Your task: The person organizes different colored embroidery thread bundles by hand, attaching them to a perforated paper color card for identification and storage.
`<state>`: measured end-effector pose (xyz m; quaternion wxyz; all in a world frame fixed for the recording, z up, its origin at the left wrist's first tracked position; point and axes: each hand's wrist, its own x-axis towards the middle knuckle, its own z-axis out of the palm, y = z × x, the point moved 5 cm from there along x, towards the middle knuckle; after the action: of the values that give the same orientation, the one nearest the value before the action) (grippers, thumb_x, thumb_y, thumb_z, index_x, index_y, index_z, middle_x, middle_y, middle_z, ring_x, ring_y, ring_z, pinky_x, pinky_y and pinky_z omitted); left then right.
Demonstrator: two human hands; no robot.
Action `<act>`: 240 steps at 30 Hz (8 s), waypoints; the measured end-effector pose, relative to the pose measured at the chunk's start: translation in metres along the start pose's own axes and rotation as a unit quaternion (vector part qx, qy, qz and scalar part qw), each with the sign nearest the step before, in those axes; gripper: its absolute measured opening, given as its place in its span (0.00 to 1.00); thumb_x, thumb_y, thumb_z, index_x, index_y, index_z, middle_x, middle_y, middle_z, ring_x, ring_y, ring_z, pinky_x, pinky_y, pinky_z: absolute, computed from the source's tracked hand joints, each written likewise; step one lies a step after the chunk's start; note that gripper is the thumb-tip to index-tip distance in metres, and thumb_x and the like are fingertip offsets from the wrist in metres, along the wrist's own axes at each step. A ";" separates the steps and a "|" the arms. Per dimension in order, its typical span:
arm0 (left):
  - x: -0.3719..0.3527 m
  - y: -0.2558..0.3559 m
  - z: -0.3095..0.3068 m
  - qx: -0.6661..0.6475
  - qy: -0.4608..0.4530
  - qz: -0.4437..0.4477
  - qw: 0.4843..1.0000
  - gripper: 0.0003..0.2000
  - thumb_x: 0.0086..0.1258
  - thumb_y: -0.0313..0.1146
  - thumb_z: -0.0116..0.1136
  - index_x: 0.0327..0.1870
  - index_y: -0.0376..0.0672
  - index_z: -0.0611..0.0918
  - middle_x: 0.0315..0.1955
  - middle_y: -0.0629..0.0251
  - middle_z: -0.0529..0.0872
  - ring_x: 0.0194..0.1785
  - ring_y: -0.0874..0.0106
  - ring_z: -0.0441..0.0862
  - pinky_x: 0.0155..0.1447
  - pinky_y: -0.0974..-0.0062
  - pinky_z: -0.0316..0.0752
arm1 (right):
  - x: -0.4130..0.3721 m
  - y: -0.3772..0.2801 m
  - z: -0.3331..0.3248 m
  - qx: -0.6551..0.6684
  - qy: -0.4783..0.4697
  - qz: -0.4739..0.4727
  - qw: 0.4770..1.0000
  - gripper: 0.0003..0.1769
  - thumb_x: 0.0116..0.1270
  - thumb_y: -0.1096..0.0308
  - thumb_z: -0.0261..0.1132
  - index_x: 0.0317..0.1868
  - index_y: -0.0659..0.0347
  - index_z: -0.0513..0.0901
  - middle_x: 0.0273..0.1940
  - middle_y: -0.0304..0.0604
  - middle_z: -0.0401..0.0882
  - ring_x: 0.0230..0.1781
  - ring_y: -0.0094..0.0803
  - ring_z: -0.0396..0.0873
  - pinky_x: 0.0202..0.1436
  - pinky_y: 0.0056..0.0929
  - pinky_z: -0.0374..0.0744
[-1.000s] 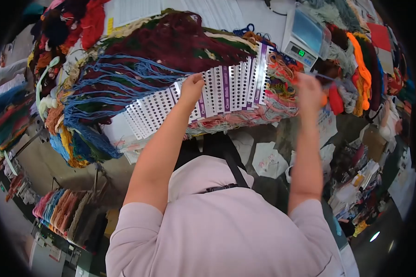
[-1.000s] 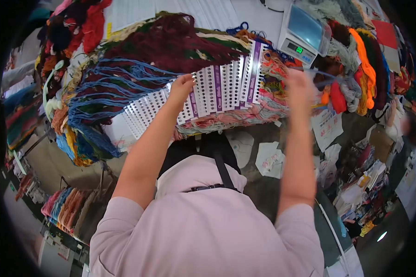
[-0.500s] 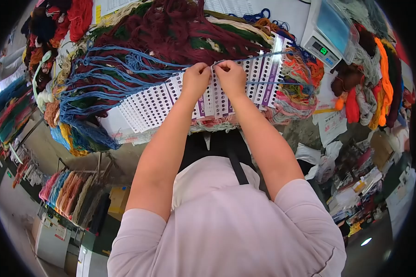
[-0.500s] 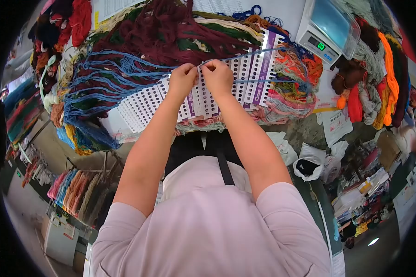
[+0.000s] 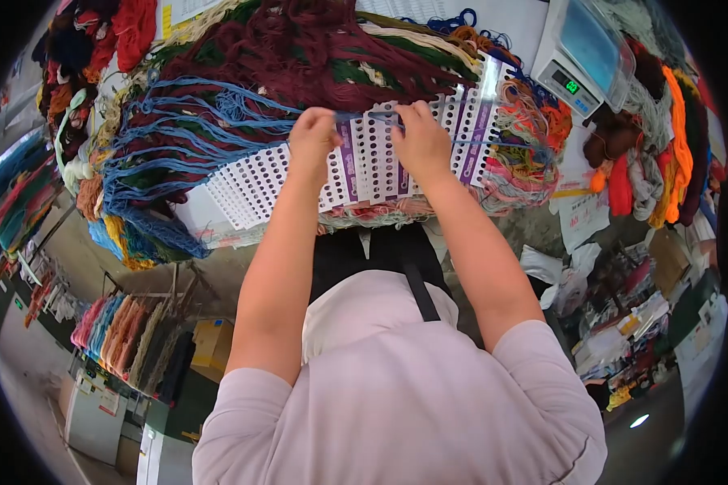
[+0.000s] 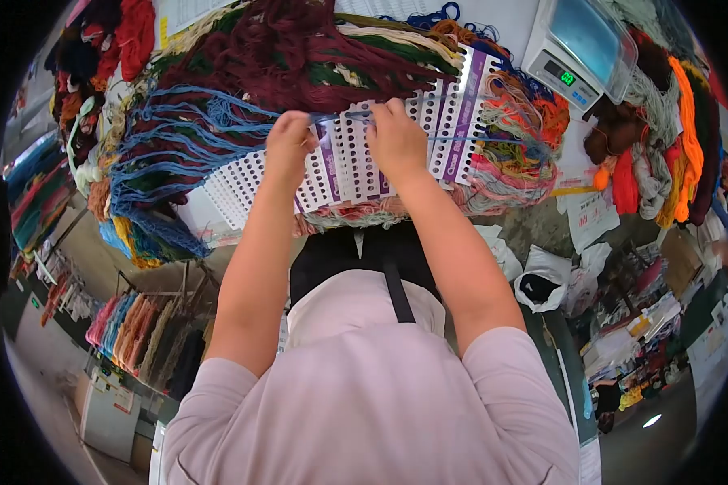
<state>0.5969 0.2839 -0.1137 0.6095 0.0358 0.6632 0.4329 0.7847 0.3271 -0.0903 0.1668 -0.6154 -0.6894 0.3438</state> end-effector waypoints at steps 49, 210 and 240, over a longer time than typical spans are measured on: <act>0.010 0.179 -0.585 0.231 0.511 0.119 0.820 0.20 0.52 0.49 0.69 0.32 0.38 0.87 0.33 0.54 0.87 0.41 0.60 0.84 0.49 0.66 0.76 | -0.086 -0.143 0.072 -0.049 -0.068 -0.103 0.991 0.11 0.65 0.75 0.57 0.48 0.66 0.78 0.37 0.48 0.75 0.38 0.41 0.76 0.45 0.34 0.74; -0.402 0.284 0.109 0.042 -0.327 0.518 0.789 0.08 0.59 0.21 0.65 0.37 0.35 0.77 0.28 0.74 0.79 0.31 0.86 0.75 0.37 0.88 0.73 | -0.101 -0.340 -0.374 0.357 -0.226 -0.286 0.860 0.10 0.60 0.66 0.52 0.25 0.64 0.70 0.25 0.40 0.66 0.24 0.25 0.64 0.28 0.24 0.65; -0.394 0.293 0.131 0.128 -0.320 0.453 0.822 0.04 0.62 0.24 0.59 0.33 0.35 0.76 0.26 0.73 0.77 0.27 0.88 0.72 0.30 0.87 0.67 | -0.112 -0.317 -0.393 0.081 0.177 -0.487 0.851 0.10 0.52 0.74 0.69 0.37 0.59 0.83 0.37 0.42 0.83 0.41 0.40 0.79 0.47 0.34 0.76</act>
<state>0.6664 0.3088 0.3888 0.5123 0.5463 0.3894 0.5362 0.8294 0.3226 0.4249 0.4813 -0.2356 -0.8293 0.1582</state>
